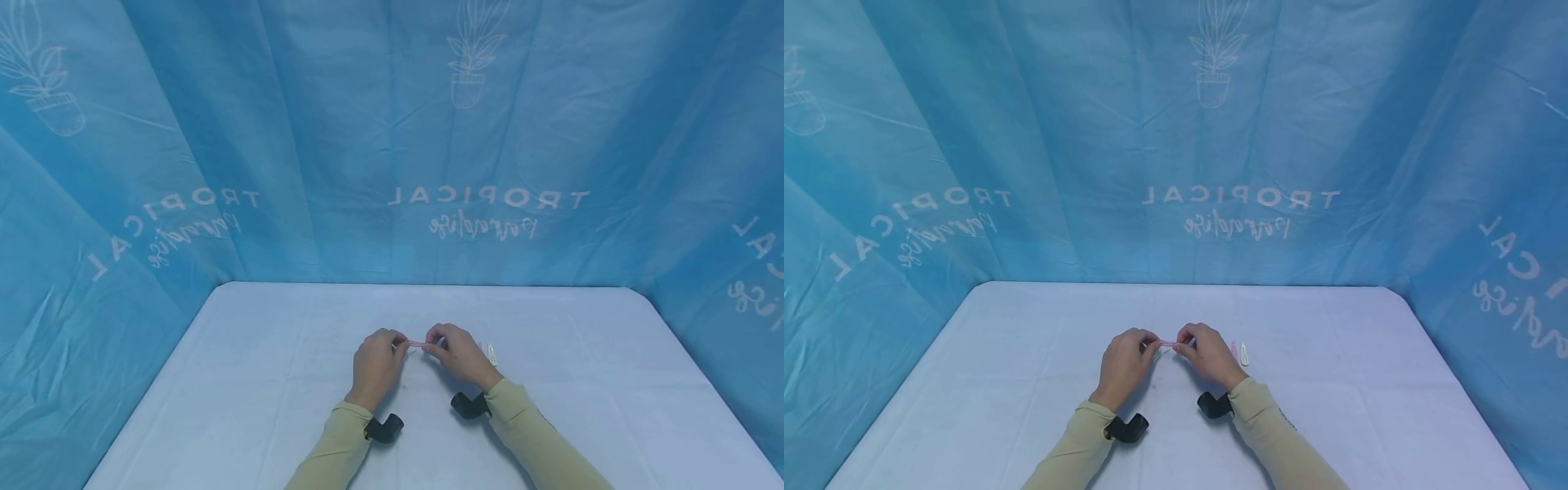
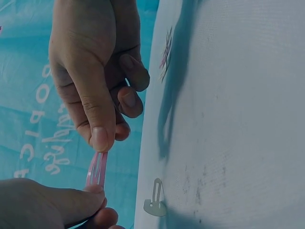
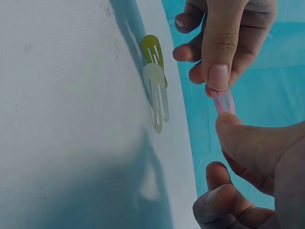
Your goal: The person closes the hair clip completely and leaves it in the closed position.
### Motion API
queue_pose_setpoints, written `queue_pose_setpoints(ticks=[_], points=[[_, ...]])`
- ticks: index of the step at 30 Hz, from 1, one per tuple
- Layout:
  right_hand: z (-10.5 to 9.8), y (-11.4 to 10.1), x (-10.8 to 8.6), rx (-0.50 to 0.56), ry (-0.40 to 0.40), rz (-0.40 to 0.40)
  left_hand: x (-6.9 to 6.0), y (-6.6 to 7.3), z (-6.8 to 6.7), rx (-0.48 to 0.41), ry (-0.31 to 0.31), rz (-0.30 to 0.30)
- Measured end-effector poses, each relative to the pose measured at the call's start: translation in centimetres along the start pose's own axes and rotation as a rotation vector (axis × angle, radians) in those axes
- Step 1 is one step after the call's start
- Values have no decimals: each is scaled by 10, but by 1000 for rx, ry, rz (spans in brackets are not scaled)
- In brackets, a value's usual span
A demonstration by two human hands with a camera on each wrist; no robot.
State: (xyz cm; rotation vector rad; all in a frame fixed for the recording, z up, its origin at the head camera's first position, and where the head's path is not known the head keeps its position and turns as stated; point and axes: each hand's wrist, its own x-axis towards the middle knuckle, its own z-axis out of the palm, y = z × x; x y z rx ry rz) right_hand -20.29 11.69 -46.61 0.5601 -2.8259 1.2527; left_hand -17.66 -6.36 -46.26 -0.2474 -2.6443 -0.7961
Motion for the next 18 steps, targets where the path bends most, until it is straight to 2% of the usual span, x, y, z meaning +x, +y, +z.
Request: queue_pose_setpoints(ticks=[9,18], points=[[0,0,-1,-19,17,-16,1,0,2,10,6,11],[1,-2,0,-27,7,30,0,0,2,27,7,14]])
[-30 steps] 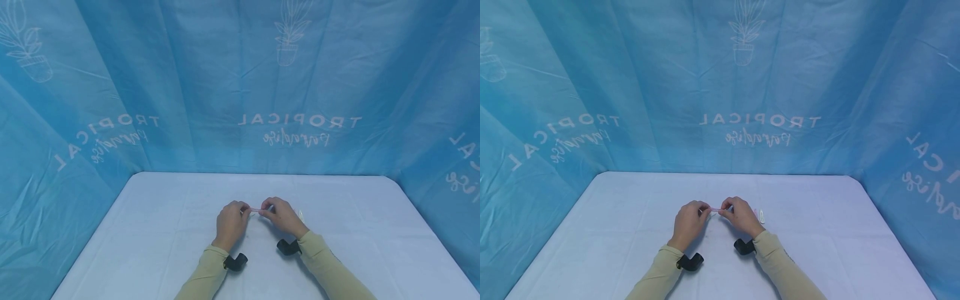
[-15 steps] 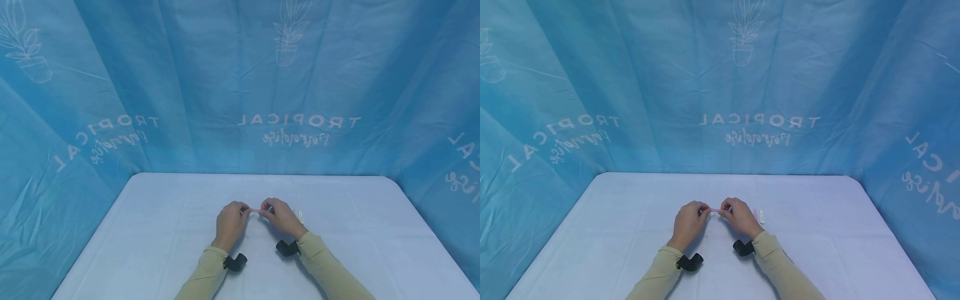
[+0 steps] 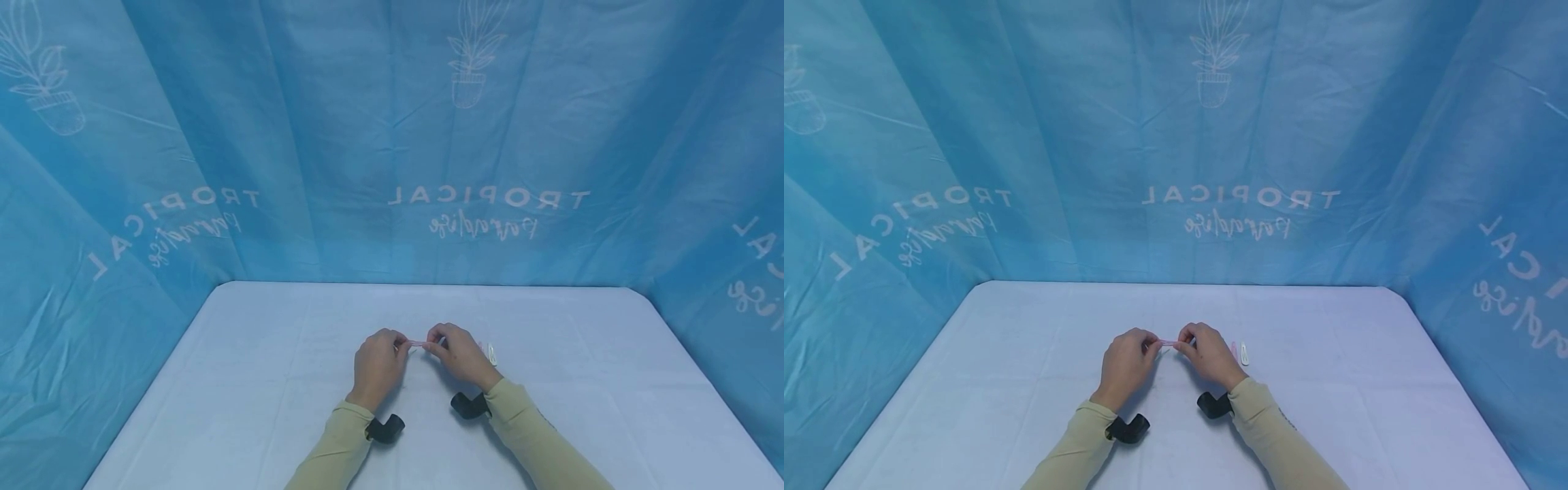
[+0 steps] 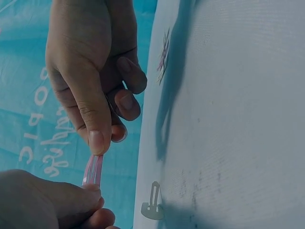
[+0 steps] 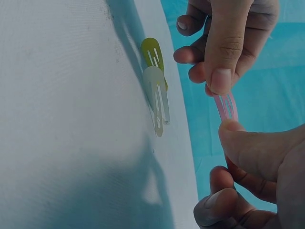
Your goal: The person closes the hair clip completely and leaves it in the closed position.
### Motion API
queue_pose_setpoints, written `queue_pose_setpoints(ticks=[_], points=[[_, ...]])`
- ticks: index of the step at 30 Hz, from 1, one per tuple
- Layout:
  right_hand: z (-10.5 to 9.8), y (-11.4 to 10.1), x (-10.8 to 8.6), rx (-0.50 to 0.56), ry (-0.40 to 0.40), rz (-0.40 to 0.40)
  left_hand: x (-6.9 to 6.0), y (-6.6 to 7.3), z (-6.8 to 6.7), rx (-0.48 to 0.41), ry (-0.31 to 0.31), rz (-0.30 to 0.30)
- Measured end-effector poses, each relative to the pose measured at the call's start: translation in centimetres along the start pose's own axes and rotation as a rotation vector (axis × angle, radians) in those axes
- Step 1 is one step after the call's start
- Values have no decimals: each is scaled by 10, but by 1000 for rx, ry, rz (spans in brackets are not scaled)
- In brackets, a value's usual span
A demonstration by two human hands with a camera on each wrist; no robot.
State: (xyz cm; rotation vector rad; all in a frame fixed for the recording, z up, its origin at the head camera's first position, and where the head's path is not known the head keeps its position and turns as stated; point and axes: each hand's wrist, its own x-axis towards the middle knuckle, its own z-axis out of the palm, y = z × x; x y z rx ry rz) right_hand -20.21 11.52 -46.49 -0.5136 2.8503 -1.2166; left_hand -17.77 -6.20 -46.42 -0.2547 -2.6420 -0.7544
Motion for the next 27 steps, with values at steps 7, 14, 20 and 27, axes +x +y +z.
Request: queue_pose_setpoints(ticks=[7,14,20,27], points=[[0,0,-1,-4,-3,13,0,0,0,4,-2,4],[1,0,0,-8,6,-1,-1,0,0,9,15,20],[1,1,0,-9,8,-8,-1,1,0,19,20,16],[1,2,-1,-11,25,-35,-1,0,0,29,33,31]])
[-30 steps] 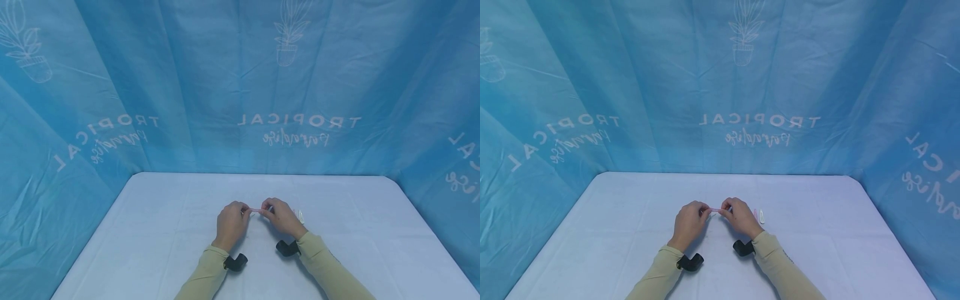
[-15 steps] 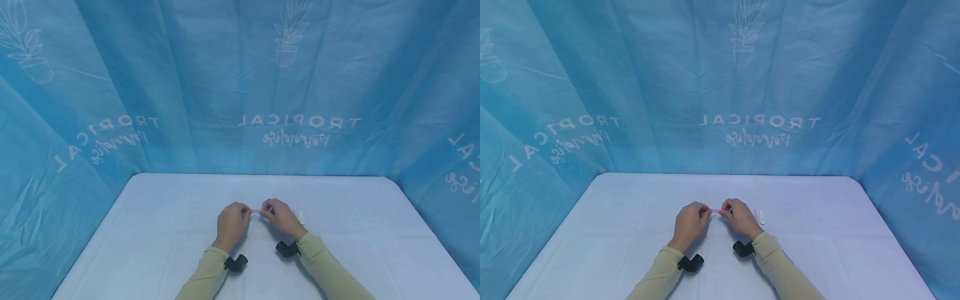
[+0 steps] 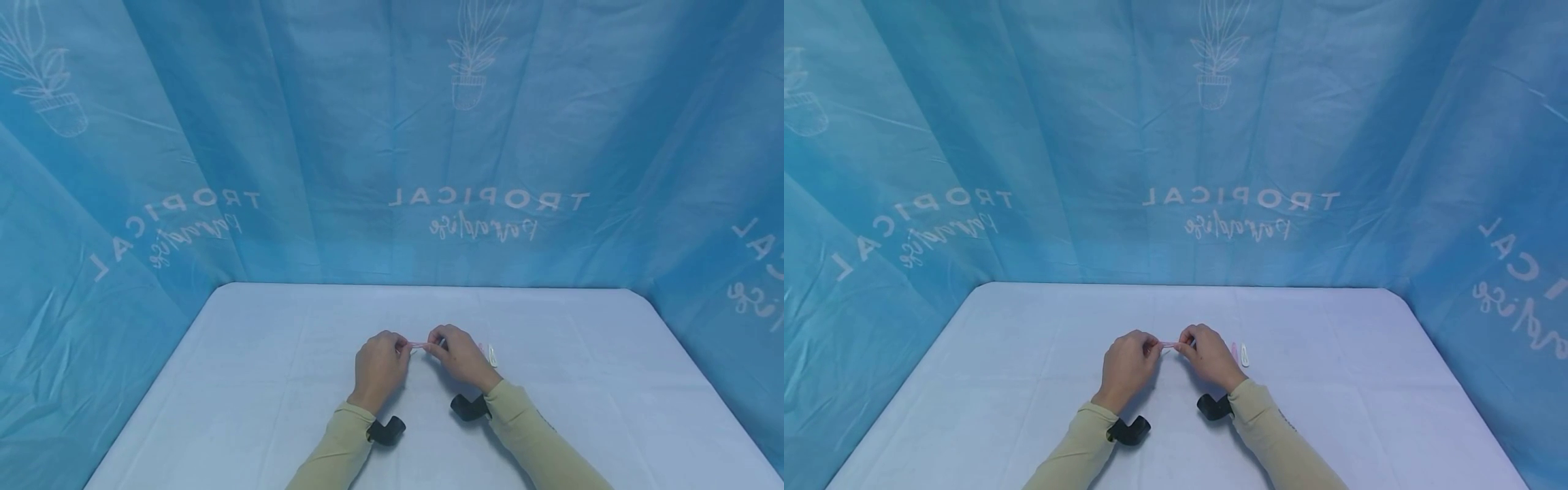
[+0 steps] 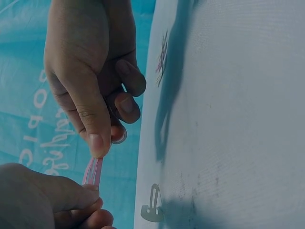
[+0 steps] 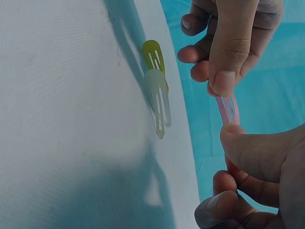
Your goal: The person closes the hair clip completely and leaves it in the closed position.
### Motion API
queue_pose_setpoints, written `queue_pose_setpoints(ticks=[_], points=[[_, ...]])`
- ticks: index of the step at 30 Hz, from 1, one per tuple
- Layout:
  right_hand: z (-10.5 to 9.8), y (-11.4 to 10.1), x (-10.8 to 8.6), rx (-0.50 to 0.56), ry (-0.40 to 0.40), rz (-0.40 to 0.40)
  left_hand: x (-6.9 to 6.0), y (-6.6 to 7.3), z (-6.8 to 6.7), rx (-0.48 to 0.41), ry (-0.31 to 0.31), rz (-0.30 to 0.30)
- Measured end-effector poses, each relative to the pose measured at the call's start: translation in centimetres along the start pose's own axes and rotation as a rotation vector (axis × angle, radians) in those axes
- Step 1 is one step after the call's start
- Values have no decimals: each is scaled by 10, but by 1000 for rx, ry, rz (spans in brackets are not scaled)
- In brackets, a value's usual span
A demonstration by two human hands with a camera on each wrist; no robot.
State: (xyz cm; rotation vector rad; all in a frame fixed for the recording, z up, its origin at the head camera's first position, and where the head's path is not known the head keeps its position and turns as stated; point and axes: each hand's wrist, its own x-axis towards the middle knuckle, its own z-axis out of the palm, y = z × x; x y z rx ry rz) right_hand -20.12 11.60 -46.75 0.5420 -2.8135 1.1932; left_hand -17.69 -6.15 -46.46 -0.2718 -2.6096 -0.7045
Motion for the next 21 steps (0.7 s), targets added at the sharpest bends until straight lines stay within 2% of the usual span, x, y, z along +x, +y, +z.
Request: queue_pose_setpoints(ticks=[21], points=[[1,1,-1,-18,22,-11,0,2,0,6,31,25]])
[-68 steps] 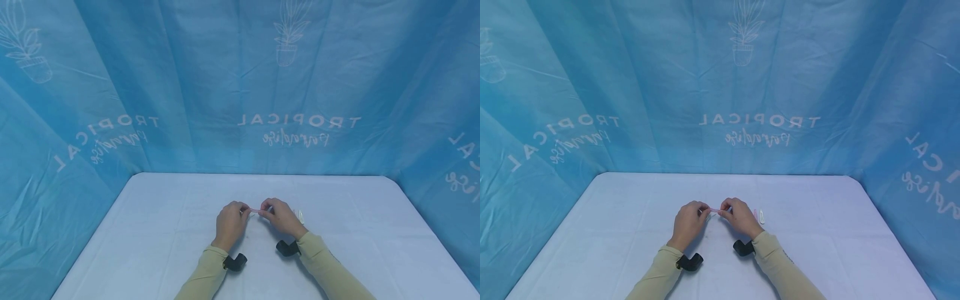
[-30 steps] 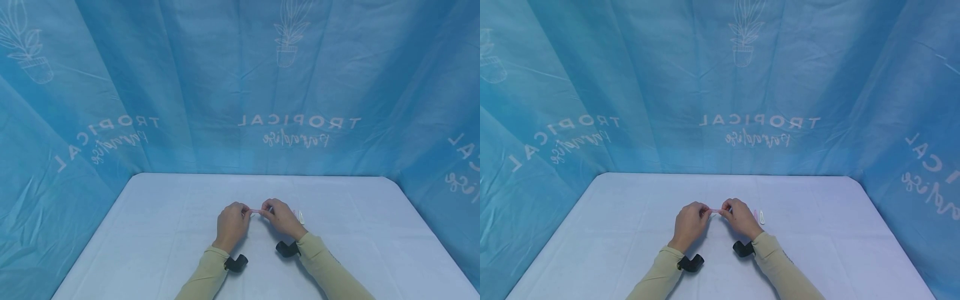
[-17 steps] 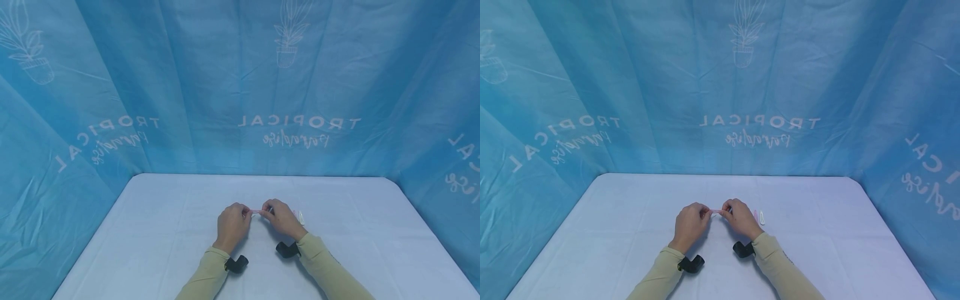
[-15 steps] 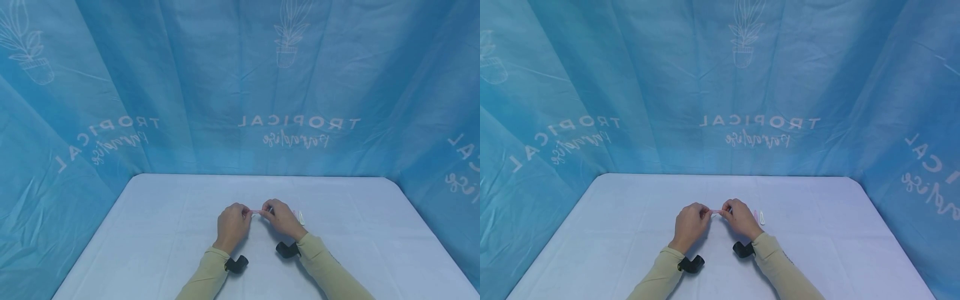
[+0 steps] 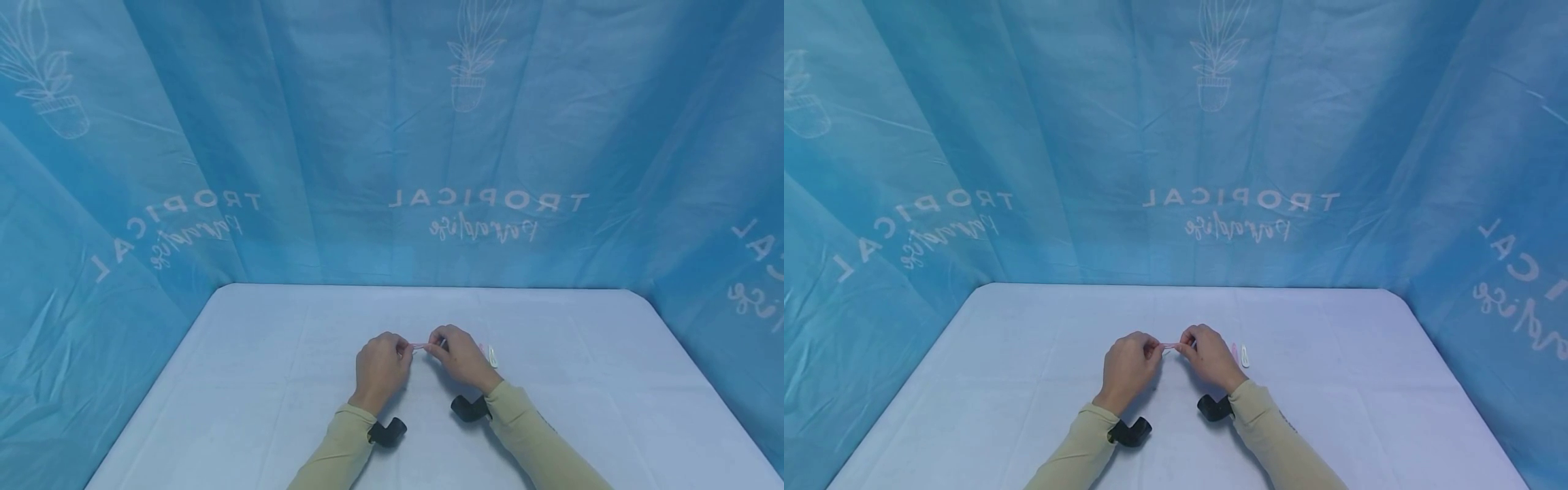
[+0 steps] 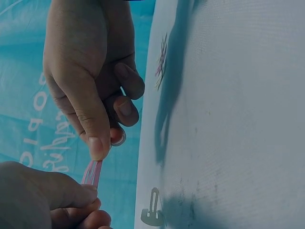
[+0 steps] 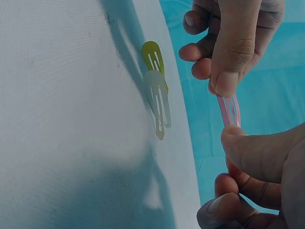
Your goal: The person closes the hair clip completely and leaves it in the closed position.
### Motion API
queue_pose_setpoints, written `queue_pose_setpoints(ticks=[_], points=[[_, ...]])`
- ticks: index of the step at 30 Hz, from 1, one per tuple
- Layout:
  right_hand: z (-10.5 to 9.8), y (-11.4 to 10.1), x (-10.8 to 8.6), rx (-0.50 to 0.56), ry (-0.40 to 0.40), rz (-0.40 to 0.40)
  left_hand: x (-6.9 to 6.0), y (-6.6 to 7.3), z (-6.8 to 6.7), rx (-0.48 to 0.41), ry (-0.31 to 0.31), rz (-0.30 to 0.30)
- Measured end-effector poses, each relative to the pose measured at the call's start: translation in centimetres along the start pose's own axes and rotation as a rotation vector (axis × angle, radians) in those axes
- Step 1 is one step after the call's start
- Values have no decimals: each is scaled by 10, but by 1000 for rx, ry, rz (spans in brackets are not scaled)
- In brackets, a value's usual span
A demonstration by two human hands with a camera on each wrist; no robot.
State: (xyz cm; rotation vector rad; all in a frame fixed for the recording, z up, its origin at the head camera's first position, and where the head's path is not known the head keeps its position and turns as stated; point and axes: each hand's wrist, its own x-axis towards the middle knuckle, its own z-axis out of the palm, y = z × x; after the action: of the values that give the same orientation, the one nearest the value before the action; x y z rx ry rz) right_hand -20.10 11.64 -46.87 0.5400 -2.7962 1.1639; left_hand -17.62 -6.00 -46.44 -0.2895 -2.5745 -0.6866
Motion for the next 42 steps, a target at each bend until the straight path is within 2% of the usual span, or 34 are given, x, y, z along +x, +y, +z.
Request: queue_pose_setpoints(ticks=[6,19,30,42], points=[[0,0,0,-8,2,22,0,1,1,0,-4,-7],[1,0,-1,-20,18,-5,-1,1,0,3,1,9],[0,-3,0,7,6,69,-1,0,1,14,1,12],[-2,-4,2,34,23,95,0,2,-1,-16,-23,-6]])
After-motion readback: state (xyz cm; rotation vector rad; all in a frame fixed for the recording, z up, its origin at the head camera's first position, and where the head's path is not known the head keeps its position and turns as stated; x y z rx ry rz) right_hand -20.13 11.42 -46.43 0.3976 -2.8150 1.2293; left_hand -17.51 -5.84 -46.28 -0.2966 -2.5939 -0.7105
